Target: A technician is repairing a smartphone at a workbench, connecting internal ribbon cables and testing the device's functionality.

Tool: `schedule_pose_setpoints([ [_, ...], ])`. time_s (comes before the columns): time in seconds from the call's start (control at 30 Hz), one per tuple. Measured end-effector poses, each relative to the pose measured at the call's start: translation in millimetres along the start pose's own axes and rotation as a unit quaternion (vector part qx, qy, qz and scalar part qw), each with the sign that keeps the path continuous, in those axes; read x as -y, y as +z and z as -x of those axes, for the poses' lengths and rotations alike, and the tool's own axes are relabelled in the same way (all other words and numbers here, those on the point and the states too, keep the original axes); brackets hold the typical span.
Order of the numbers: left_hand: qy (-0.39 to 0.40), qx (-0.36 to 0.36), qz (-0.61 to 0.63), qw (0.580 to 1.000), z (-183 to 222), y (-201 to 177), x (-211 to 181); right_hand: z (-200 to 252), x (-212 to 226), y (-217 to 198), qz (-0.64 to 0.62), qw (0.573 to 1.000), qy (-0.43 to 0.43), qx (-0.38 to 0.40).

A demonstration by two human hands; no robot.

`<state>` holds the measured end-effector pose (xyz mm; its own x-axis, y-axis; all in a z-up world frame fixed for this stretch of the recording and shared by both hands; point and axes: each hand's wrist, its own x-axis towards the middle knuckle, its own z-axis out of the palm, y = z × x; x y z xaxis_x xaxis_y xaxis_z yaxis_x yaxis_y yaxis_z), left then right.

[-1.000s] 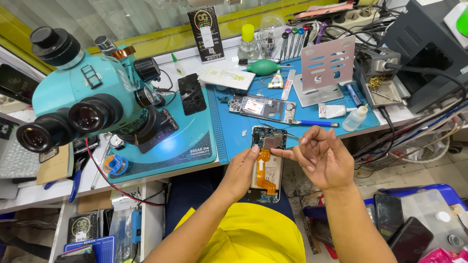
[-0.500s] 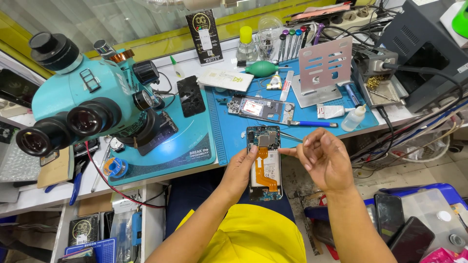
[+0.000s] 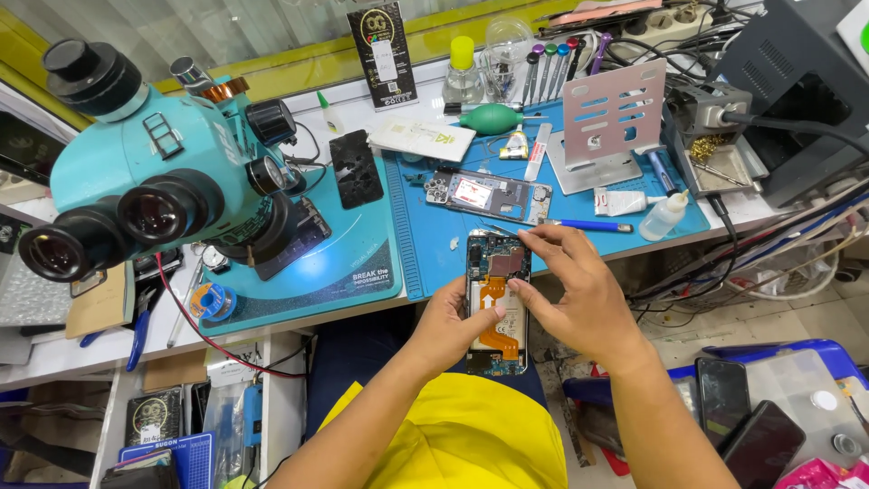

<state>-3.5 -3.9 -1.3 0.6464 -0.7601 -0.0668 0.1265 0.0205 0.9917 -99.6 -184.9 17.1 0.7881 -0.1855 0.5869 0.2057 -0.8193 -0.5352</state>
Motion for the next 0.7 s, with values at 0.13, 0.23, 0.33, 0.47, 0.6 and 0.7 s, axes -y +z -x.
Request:
schedule_pose_setpoints([
  [0.13, -0.003, 0.014, -0.002, 1.000, 1.9, -0.7, -3.4, 0.9, -3.1, 1.3, 0.013, 1.000, -0.002, 0.005],
  [0.23, -0.001, 0.024, -0.006, 1.000, -1.3, -3.3, 5.9, -0.4, -0.5, -1.7, 0.019, 1.000, 0.008, 0.012],
  [0.33, -0.010, 0.021, 0.030, 0.999, -4.6, -3.2, 10.8, 2.9, -3.5, -1.2, -0.034, 0.997, 0.068, -0.021],
  [0.47, -0.013, 0.017, 0.035, 0.999, -6.7, -4.7, 12.7, 10.0, -18.9, 6.1, -0.255, 0.933, 0.249, -0.053],
  [0.6, -0.018, 0.019, 0.036, 0.999, -7.5, -4.0, 14.8, 10.2, -23.2, 8.9, -0.376, 0.874, 0.301, -0.062],
  [0.7, -0.024, 0.014, 0.041, 0.999, -7.2, -4.1, 16.3, 9.8, -21.1, 9.0, -0.405, 0.859, 0.305, -0.071],
])
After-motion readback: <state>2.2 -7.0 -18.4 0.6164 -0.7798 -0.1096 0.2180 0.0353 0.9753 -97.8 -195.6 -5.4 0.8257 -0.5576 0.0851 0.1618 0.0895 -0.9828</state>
